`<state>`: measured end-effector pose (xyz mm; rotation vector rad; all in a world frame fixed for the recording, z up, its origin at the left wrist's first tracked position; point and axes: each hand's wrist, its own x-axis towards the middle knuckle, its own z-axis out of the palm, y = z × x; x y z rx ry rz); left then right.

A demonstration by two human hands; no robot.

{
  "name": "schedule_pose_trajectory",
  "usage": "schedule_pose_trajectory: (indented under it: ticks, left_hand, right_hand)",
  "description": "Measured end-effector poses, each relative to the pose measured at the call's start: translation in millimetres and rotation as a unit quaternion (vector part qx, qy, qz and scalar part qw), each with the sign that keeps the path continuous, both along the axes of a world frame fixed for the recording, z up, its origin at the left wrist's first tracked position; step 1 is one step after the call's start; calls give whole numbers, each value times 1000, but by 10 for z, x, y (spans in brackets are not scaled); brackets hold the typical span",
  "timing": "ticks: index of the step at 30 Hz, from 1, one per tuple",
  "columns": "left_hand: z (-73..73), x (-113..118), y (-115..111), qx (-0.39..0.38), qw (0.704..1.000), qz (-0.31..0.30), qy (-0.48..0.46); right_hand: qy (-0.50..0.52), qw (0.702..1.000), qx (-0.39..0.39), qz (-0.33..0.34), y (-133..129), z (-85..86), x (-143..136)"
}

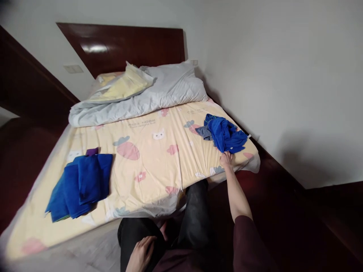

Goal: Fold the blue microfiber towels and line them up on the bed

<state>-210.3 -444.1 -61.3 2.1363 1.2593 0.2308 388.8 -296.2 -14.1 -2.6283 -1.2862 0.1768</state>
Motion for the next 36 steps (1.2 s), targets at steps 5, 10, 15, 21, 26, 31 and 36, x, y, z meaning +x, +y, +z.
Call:
schedule_pose_trajectory:
  ticks: [5, 10, 15, 21, 26, 31, 36]
  left_hand:
    - [91, 79, -24, -31, 999, -7, 28]
    - [56, 57, -33, -46, 999, -13, 20]
    - [-51, -27, -68, -31, 999, -4, -12]
    - [-85, -69, -75, -45, 999, 7, -23]
    - [-107, -72, -78, -54, 998, 19, -24]
    - [-114, -59, -82, -57, 997, 31, -37]
    - [-129, -60, -76, -53, 998, 26, -23]
  right_hand:
    - [25, 996, 45, 76, 145, 52, -241]
    - [-25, 997, 35, 69, 146, 110, -336]
    - [-67, 997, -36, -19, 8, 71, -353]
    - [-150, 986, -65, 11, 72, 144, -445]
    - [-143, 985, -84, 37, 351, 232, -504]
    - [-21, 995, -47, -81, 562, 258, -503]
    - [33, 987, 2, -157, 580, 404, -226]
